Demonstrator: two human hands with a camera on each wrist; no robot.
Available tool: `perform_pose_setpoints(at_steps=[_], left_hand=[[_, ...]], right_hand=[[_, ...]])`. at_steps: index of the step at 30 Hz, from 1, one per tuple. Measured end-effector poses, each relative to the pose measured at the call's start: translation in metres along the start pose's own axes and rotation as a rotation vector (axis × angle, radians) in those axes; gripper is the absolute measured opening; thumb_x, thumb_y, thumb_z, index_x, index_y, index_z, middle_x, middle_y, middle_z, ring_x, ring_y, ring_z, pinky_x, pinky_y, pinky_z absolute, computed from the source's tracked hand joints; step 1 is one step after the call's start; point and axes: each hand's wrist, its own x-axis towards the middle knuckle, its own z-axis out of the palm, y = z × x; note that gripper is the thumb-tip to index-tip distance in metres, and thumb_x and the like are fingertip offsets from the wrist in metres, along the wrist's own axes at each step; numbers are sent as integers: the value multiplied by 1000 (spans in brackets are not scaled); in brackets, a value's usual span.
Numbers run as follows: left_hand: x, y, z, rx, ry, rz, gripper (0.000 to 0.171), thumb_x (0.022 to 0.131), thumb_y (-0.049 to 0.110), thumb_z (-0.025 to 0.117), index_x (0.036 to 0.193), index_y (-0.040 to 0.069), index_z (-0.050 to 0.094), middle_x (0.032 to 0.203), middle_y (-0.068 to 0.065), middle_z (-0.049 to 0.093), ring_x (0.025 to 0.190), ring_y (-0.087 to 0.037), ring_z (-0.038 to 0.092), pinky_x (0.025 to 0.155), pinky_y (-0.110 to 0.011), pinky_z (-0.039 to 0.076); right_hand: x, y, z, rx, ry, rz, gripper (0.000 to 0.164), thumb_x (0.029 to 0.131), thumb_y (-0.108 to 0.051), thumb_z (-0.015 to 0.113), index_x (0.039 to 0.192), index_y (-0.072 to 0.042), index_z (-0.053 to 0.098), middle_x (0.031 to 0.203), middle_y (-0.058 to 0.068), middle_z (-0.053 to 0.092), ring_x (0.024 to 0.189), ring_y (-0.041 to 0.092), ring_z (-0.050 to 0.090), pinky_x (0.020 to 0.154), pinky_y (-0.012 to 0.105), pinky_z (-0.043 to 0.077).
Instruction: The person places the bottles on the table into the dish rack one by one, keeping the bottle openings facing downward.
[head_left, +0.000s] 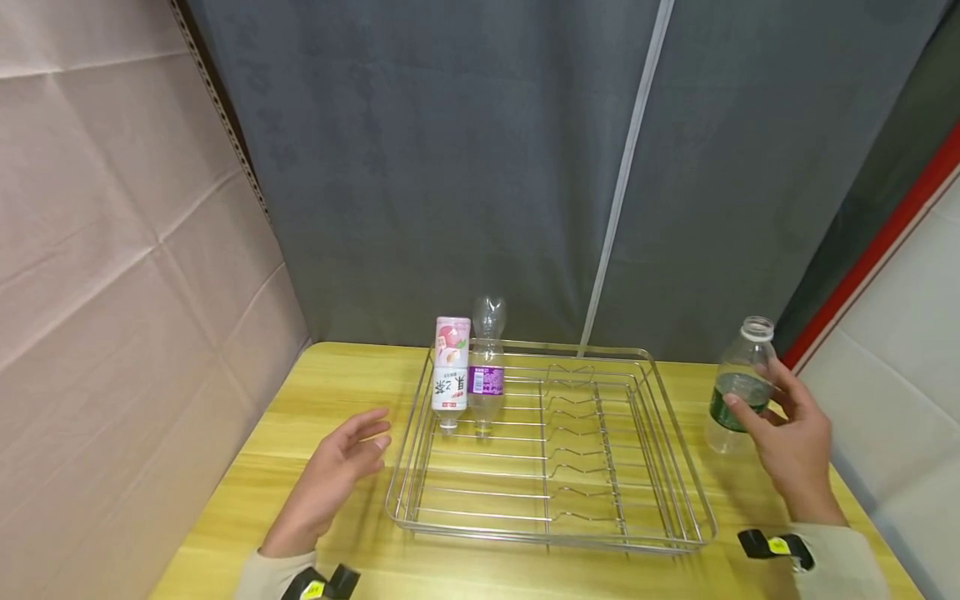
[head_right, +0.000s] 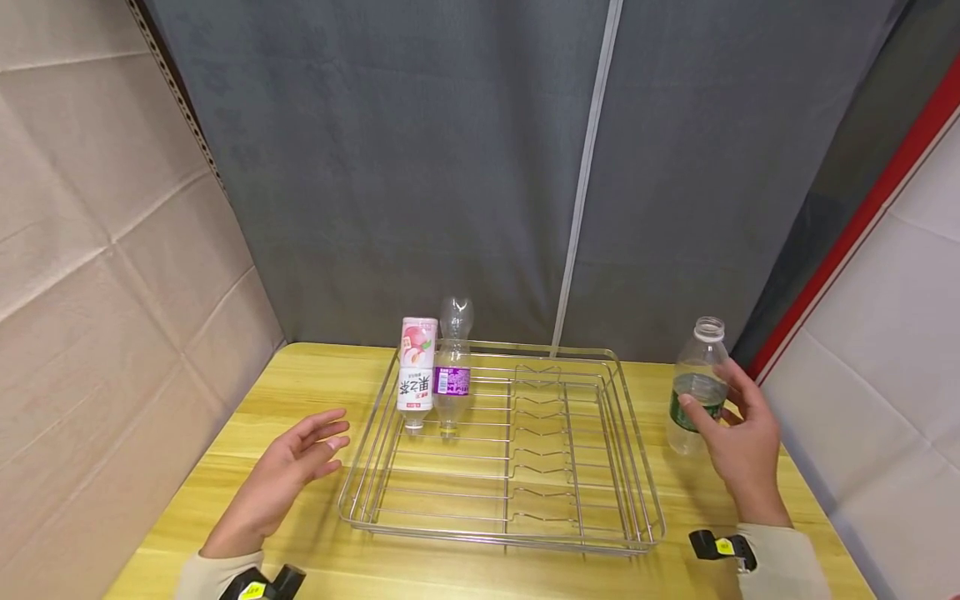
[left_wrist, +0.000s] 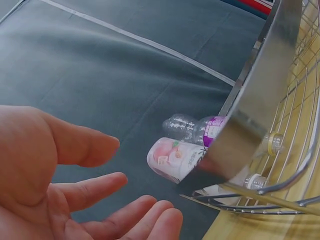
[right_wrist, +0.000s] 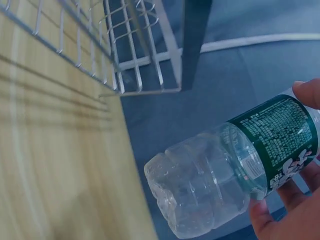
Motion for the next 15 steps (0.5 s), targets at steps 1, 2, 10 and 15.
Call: perform_pose_setpoints(at_steps=[1,2,10,15], left_hand=[[0,1,0,4,0,9,54,108,26,63,156,13,46,157,-18,51,143,-40,53,107,-44,58],[0,2,0,7,0,19,54,108,27,63,156,12,46,157,-18,52,142,-40,53,107,-43,58],[2,7,9,-5,-5,84,50,108,20,63,154,8,48,155,-19,53,138,-41,56,101,-26,57],[5,11,16,-3,-39,119,50,107,26,64,153,10,50,155,-18,53,139,-42,54,102,-27,56]], right_hand=[[-1,-3,0,-7,-9,-26,72,91,-12,84,155,-30,54,141,-16,64,115,-8,55,85,0,43],[-2,-7,0,-14,-18,-45,73,91,-12,84,155,-30,54,140,-18,64,115,-8,55,85,0,43],[-9,-35,4,-45,-94,-200,75,87,-7,86,154,-21,56,131,-34,59,114,-12,54,86,0,41],[-13,-50,8,-38,-157,-319,79,84,-1,88,154,-17,55,135,-34,58,115,-10,54,87,0,40]])
